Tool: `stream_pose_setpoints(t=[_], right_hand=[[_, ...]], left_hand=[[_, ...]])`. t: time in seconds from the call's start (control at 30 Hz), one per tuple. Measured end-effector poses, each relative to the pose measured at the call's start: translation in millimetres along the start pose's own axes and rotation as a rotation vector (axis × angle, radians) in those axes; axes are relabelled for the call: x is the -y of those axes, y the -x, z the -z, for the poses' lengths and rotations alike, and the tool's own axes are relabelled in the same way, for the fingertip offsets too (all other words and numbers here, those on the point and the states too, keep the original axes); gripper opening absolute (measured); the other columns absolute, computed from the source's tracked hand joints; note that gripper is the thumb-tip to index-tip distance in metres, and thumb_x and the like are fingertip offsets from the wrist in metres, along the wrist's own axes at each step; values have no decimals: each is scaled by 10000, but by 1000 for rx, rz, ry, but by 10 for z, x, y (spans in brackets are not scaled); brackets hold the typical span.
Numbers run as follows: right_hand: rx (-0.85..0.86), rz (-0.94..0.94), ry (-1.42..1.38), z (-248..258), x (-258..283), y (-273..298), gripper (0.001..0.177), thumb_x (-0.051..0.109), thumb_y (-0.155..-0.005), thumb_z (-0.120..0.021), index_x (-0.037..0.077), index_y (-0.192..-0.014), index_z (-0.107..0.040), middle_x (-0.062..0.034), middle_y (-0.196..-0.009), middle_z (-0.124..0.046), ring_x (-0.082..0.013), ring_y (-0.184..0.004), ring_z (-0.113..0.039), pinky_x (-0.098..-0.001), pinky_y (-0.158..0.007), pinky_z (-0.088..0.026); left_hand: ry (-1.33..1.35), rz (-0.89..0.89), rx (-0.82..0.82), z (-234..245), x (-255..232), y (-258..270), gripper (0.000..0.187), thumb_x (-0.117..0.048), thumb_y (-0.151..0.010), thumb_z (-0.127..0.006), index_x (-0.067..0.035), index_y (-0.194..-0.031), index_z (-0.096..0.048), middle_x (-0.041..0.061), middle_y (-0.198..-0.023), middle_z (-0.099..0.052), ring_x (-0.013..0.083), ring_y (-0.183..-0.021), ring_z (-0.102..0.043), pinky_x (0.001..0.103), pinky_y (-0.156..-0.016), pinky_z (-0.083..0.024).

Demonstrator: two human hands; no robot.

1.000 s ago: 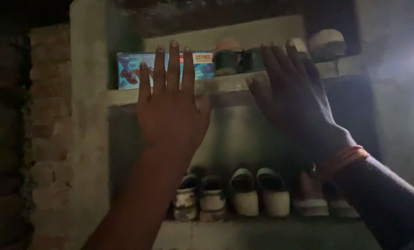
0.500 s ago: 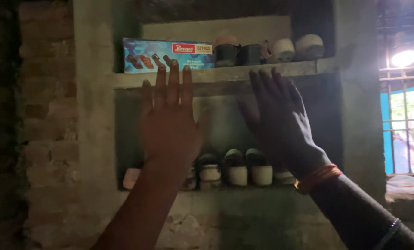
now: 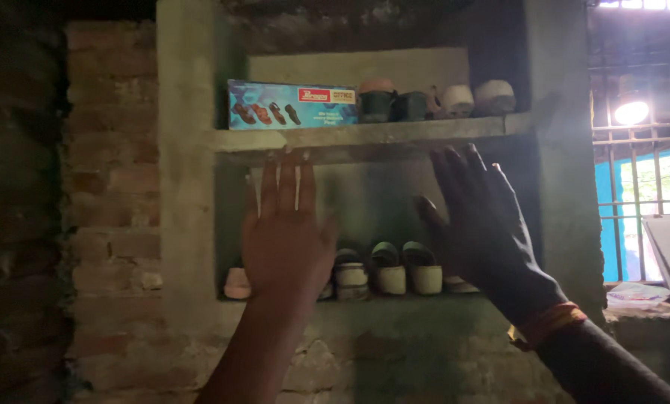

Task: The person removes several pairs of shoes from a built-in wall niche and places them on the floor. They then pick up the shoes and place them back into the niche, arranging them neatly.

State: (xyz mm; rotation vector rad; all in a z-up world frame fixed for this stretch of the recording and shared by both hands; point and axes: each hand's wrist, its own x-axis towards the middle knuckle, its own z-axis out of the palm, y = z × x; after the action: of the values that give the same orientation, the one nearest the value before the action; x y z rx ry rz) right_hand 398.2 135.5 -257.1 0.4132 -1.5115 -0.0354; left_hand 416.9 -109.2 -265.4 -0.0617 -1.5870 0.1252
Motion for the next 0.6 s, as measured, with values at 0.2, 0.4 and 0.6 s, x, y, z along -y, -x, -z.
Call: stream_pose_setpoints(t=[0.2, 0.4, 0.6], right_hand=[[15, -5, 27, 175, -10, 57, 683, 454, -1022, -494, -32, -1502, -464, -249, -1555, -468, -421, -1480, -371, -537, -1208, -263], [56, -6, 48, 305, -30, 61, 712, 461, -1009, -488, -36, -1516, -429, -249, -1551, -448, -417, -1484, -344, -543, -1193, -260], [23, -15, 55, 302, 5, 5, 709, 455, -978, -519, -13, -1505, -442, -237, -1553, -456, -405, -1464, -364, -538, -1190, -259]], left_hand=[[54, 24, 10, 159, 143, 153, 861, -478, -878, -625, -80, -1580, -326, 142, -1660, -273, 316, -1527, -245, 481, -1232, -214], [35, 41, 130, 244, 230, 225, 878, -473, -862, -629, -95, -1596, -334, 139, -1686, -257, 328, -1480, -280, 506, -1179, -252], [92, 68, 103, 265, 206, 248, 790, -457, -879, -633, -93, -1529, -370, 140, -1627, -298, 349, -1468, -311, 512, -1174, -269]])
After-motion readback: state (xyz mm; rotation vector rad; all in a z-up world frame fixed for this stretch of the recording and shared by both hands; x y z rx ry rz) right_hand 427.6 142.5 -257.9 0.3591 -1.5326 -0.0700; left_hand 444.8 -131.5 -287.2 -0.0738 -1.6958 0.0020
